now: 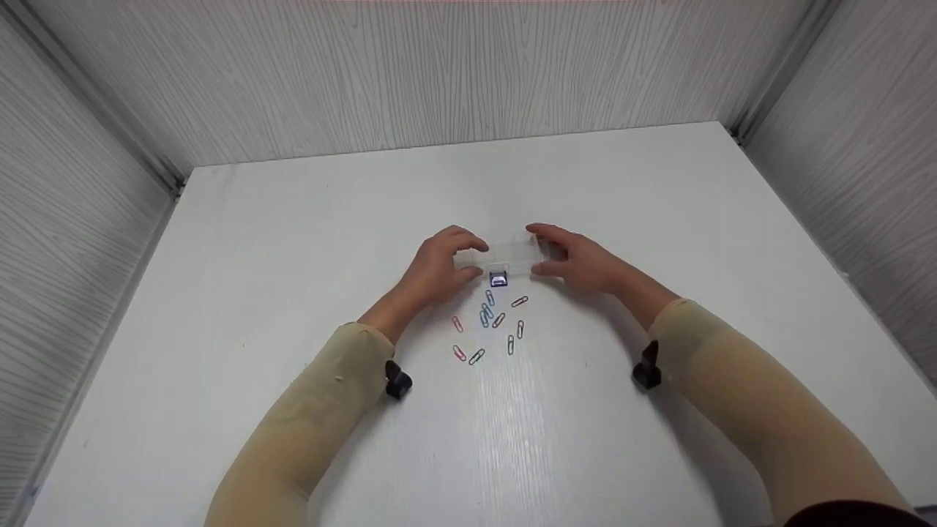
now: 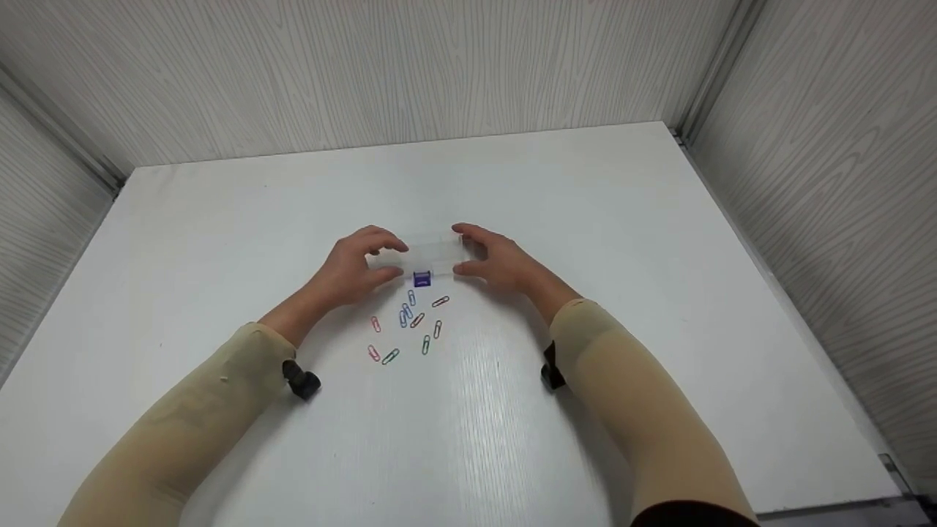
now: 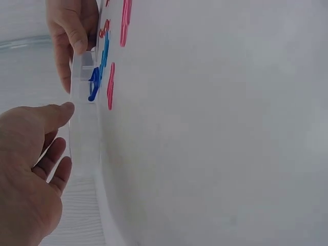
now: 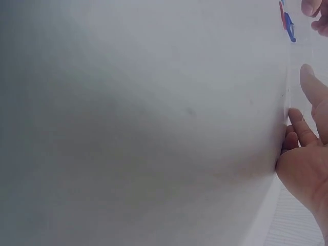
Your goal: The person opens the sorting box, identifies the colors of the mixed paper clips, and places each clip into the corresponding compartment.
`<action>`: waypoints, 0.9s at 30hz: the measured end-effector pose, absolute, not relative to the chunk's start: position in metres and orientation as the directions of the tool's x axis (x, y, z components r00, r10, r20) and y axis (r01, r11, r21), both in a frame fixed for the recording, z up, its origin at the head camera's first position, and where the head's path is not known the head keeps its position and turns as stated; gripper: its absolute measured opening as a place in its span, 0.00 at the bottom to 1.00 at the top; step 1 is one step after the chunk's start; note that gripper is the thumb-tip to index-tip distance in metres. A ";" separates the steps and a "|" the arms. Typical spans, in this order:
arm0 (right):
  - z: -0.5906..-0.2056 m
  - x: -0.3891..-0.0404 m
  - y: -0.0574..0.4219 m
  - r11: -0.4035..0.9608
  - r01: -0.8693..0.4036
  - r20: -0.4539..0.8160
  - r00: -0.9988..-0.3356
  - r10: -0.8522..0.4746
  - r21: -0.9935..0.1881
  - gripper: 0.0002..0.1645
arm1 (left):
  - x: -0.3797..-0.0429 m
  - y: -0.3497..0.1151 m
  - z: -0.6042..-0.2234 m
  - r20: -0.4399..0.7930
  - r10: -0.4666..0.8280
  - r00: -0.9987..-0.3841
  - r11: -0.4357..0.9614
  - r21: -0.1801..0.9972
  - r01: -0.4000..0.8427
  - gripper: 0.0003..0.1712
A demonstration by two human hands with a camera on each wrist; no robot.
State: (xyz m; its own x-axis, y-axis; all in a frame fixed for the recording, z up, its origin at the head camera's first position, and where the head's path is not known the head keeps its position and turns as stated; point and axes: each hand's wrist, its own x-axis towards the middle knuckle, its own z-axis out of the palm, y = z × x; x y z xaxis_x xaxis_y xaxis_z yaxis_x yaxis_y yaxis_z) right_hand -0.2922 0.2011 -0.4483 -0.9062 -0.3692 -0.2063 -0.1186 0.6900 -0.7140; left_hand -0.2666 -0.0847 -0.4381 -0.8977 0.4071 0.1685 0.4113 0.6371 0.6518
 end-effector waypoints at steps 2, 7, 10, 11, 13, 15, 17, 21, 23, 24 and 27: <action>-0.449 -0.293 0.201 0.689 -0.114 -0.207 -0.907 -0.366 -0.716 0.45 | -0.268 -0.089 -0.437 0.163 0.398 -0.903 0.643 0.653 0.401 0.20; -0.450 -0.291 0.201 0.677 -0.110 -0.203 -0.908 -0.366 -0.728 0.46 | -0.272 -0.098 -0.438 0.112 0.377 -0.919 0.652 0.672 0.350 0.27; -0.451 -0.289 0.201 0.671 -0.104 -0.202 -0.910 -0.363 -0.734 0.46 | -0.274 -0.102 -0.440 0.067 0.364 -0.929 0.656 0.689 0.307 0.32; -0.451 -0.289 0.201 0.671 -0.101 -0.204 -0.910 -0.360 -0.734 0.46 | -0.275 -0.104 -0.440 0.053 0.362 -0.931 0.656 0.695 0.295 0.33; -0.452 -0.288 0.201 0.673 -0.093 -0.209 -0.911 -0.354 -0.734 0.46 | -0.276 -0.106 -0.442 0.027 0.360 -0.933 0.654 0.706 0.273 0.35; -0.452 -0.288 0.201 0.670 -0.095 -0.209 -0.910 -0.359 -0.736 0.46 | -0.276 -0.107 -0.444 0.009 0.359 -0.933 0.651 0.714 0.258 0.36; -0.453 -0.288 0.201 0.663 -0.102 -0.204 -0.907 -0.368 -0.742 0.46 | -0.276 -0.109 -0.445 -0.004 0.357 -0.934 0.647 0.722 0.244 0.37; -0.453 -0.289 0.201 0.643 -0.122 -0.186 -0.902 -0.390 -0.756 0.47 | -0.275 -0.112 -0.448 -0.021 0.347 -0.937 0.649 0.727 0.225 0.37; -0.452 -0.289 0.200 0.643 -0.124 -0.185 -0.901 -0.392 -0.756 0.47 | -0.275 -0.113 -0.448 -0.023 0.346 -0.938 0.649 0.728 0.222 0.36; -0.452 -0.289 0.200 0.644 -0.125 -0.187 -0.900 -0.393 -0.755 0.47 | -0.274 -0.113 -0.448 -0.022 0.346 -0.938 0.648 0.728 0.222 0.36; -0.453 -0.289 0.199 0.649 -0.123 -0.191 -0.900 -0.391 -0.750 0.47 | -0.273 -0.113 -0.448 -0.021 0.343 -0.939 0.648 0.730 0.220 0.36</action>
